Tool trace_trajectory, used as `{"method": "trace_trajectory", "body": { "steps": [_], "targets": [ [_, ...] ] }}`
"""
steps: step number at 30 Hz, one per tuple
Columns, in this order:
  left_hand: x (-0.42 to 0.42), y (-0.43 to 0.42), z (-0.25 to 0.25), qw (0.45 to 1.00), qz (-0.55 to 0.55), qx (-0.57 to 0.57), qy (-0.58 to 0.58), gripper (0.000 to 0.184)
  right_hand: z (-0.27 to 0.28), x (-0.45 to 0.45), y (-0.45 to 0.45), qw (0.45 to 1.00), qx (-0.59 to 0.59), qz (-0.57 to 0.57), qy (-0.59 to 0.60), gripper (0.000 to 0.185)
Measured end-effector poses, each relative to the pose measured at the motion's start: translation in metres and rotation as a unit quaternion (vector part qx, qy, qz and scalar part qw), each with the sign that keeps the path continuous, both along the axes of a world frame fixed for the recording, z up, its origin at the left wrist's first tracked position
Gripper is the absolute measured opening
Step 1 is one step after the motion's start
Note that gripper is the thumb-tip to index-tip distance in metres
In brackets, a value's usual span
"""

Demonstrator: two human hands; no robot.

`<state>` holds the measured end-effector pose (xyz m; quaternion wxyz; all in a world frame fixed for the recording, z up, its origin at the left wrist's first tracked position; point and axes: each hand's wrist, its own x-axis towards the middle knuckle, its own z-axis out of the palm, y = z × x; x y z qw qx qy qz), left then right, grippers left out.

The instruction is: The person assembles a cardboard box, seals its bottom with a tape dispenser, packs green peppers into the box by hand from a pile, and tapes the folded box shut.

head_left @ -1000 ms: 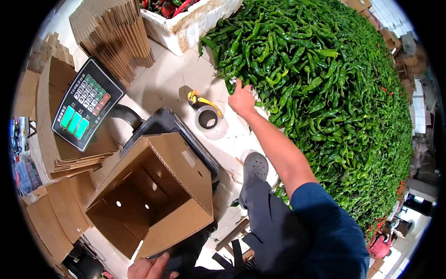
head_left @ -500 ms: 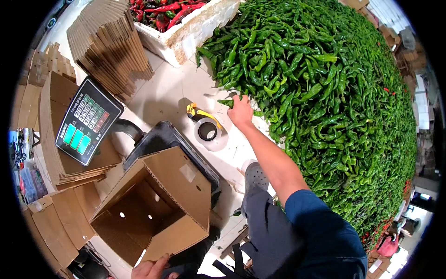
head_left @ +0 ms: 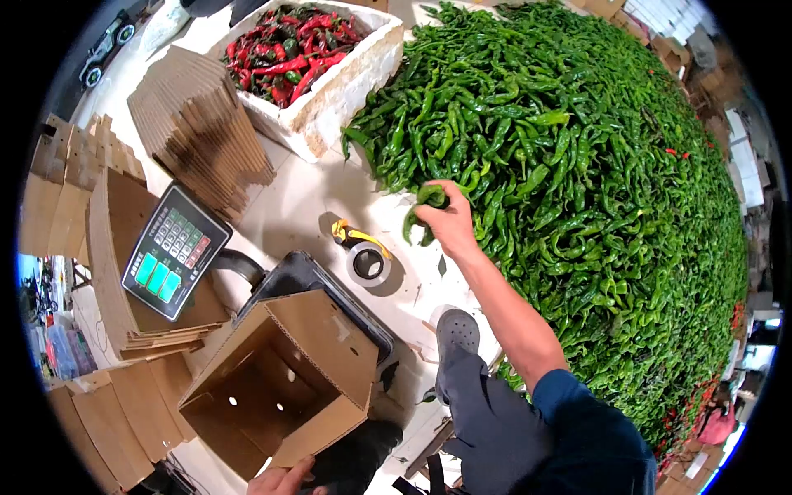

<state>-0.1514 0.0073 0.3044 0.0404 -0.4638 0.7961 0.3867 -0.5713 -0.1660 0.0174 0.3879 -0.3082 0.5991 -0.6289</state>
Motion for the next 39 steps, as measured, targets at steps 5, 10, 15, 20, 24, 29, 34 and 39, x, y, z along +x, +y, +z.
{"method": "trace_trajectory", "body": {
  "steps": [5,10,15,20,24,29,34,39],
  "targets": [
    [-0.013,-0.001,0.006,0.999,-0.024,0.025,0.013,0.052,0.195,0.096,0.024,0.93,-0.265,0.24,0.085,0.049],
    [-0.017,0.003,0.0,0.992,-0.123,-0.024,0.03,0.053,0.207,0.225,0.064,0.836,-0.364,0.392,0.124,0.041],
    [-0.04,0.006,0.003,0.985,-0.161,0.062,-0.008,0.058,0.18,0.218,0.103,0.729,-0.24,0.443,0.463,0.059],
    [-0.058,0.008,-0.002,0.979,-0.185,0.083,-0.008,0.055,0.181,0.192,0.114,0.754,-0.319,0.354,0.452,0.032],
    [-0.073,0.021,-0.002,0.972,-0.224,0.07,-0.013,0.052,0.151,0.136,0.125,0.823,-0.406,0.356,0.176,0.017],
    [-0.078,0.044,0.0,0.969,-0.214,0.105,-0.06,0.05,0.118,-0.033,0.241,0.954,0.123,0.049,0.268,0.033],
    [-0.065,0.058,-0.03,0.988,-0.064,0.097,-0.1,0.051,0.054,-0.139,0.456,0.923,0.311,-0.152,0.167,0.041],
    [-0.065,0.054,-0.05,0.97,-0.127,0.035,-0.203,0.044,0.003,-0.064,0.557,0.838,0.498,0.062,0.214,0.059]
  ]
}}
